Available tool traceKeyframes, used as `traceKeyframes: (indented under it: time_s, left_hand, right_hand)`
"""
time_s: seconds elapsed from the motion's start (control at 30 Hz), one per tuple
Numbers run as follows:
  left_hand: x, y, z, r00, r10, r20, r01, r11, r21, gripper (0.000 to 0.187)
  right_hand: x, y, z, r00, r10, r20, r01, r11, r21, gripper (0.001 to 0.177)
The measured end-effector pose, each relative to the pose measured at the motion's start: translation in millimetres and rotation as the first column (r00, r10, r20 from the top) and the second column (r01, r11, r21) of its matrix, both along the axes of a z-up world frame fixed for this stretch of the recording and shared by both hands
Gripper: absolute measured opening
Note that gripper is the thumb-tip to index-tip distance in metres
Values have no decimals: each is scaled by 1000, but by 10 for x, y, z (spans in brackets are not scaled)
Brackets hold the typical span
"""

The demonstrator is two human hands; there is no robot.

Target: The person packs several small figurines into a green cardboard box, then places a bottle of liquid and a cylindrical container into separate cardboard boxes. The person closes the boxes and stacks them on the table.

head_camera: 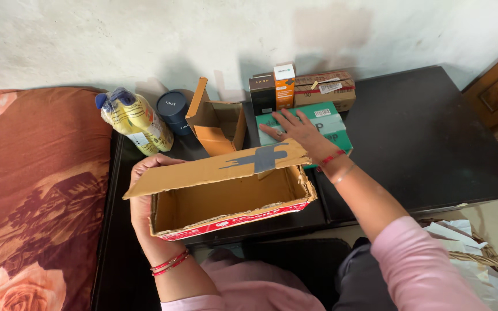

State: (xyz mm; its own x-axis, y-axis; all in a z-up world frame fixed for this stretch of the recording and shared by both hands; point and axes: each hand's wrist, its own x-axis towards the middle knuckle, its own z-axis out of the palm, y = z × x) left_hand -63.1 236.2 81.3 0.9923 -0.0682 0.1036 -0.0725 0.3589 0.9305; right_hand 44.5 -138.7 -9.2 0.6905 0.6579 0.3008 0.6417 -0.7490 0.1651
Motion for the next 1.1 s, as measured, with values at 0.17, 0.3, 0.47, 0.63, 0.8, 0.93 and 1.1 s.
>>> traceKeyframes:
  time_s: [0.17,0.3,0.47,0.63,0.8,0.93,1.1]
  left_hand:
    - [121,-86,-156,999,-43,-15,44,992,116,18]
    - [276,-367,-323,991,-107,-86,115,989,98,23]
    - [401,-841,-494,982,-173,-80,183,974,136,32]
    - [538,-1387,-662,967,-174,-184,175,985,-11,29]
    - [690,-1663,-864,931,-199,-306,201,979,-23,28]
    - [848,-1730,-1024,944,-167,-286,231,951,206,32]
    - [927,-1684,-1078,962,-168,-213,221,942,252,41]
  right_hand:
    - [-568,-470,463,957,-75,-281,68,997,-33,130]
    - [-804,-1095,667,881,-334,-335,275,938,-211,136]
    - [-780,-1911,642,833,-507,-223,456,856,-244,141]
    - [-454,-2345,452,728,-659,-191,611,749,-256,127]
    - [-8,-2442,306,725,-661,-192,631,750,-199,124]
    - [254,-2413,219,739,-649,-180,622,761,-184,119]
    - [431,-2362,124,733,-656,-178,645,754,-125,113]
